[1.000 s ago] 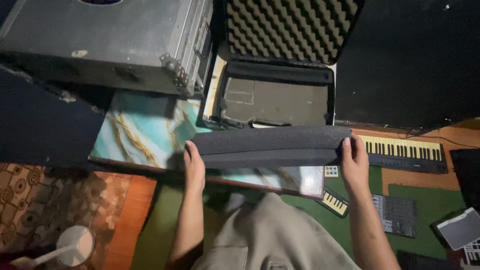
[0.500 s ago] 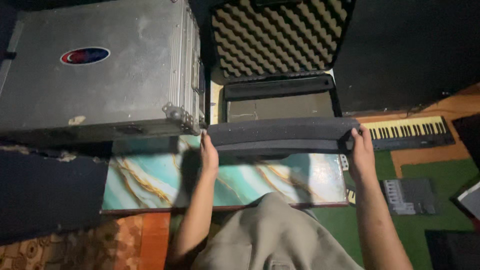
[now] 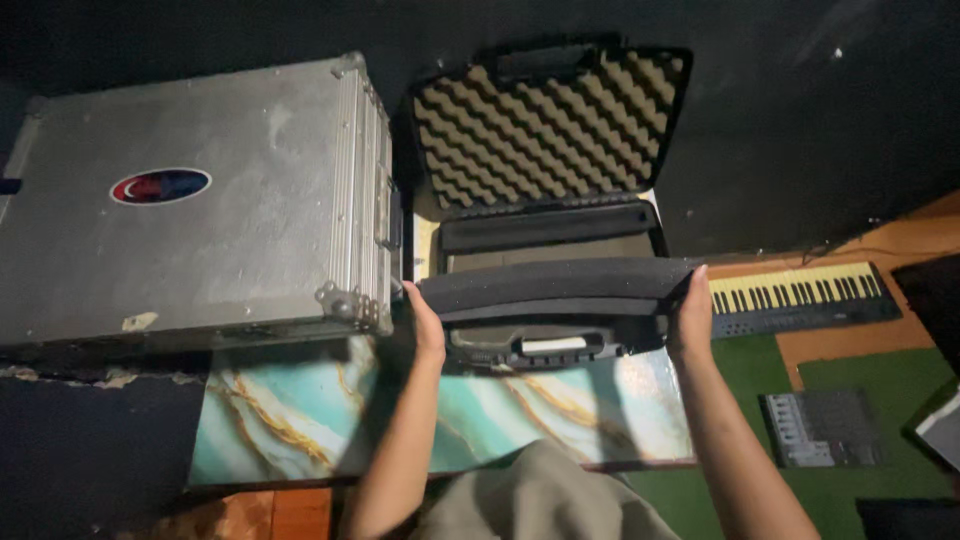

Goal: The person opens an equipment case, places a long foam piece inside, and then adds two cylindrical foam covers.

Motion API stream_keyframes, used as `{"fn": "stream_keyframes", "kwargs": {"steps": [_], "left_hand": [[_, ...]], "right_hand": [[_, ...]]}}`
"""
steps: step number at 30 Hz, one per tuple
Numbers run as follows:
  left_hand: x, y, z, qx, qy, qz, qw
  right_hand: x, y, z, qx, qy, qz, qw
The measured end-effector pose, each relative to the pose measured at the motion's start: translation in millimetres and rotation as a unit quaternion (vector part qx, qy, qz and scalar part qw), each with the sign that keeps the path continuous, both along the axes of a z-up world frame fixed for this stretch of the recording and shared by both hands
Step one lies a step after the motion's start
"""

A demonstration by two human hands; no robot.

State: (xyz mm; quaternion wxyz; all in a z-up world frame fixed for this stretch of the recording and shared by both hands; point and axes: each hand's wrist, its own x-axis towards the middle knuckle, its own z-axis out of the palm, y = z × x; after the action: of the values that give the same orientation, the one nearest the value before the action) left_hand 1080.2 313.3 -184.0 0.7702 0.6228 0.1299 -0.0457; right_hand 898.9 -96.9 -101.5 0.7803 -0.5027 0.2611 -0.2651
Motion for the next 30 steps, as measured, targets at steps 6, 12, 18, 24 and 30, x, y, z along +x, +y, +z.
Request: {"fn": "stream_keyframes", "kwargs": {"steps": [6,12,18,24,30], "left_hand": [[21,-19,-9,0.051,-0.102,0.017,0.993],[18,-32,39,0.222,-0.156,0.013,0.962],[20,-49,67,0.291,-0.237,0.02,0.927],[-5,-47,105,0.404,-0.142,-0.037,0.903],[-19,-26,113,0.384,-0.259,-0.079,0.883]], "right_hand": [[22,-13,-7,0.057,-0.067,0.074,0.993],[41,-35,-42,0.113,-0.046,0.065,0.99],[44,-40,-55,0.035,-0.135,0.124,0.982],[39,-41,-45,0.029,-0.114,0.173,0.978],[29,-50,-18,-0.308,-0.048,0.149,0.938]]}}
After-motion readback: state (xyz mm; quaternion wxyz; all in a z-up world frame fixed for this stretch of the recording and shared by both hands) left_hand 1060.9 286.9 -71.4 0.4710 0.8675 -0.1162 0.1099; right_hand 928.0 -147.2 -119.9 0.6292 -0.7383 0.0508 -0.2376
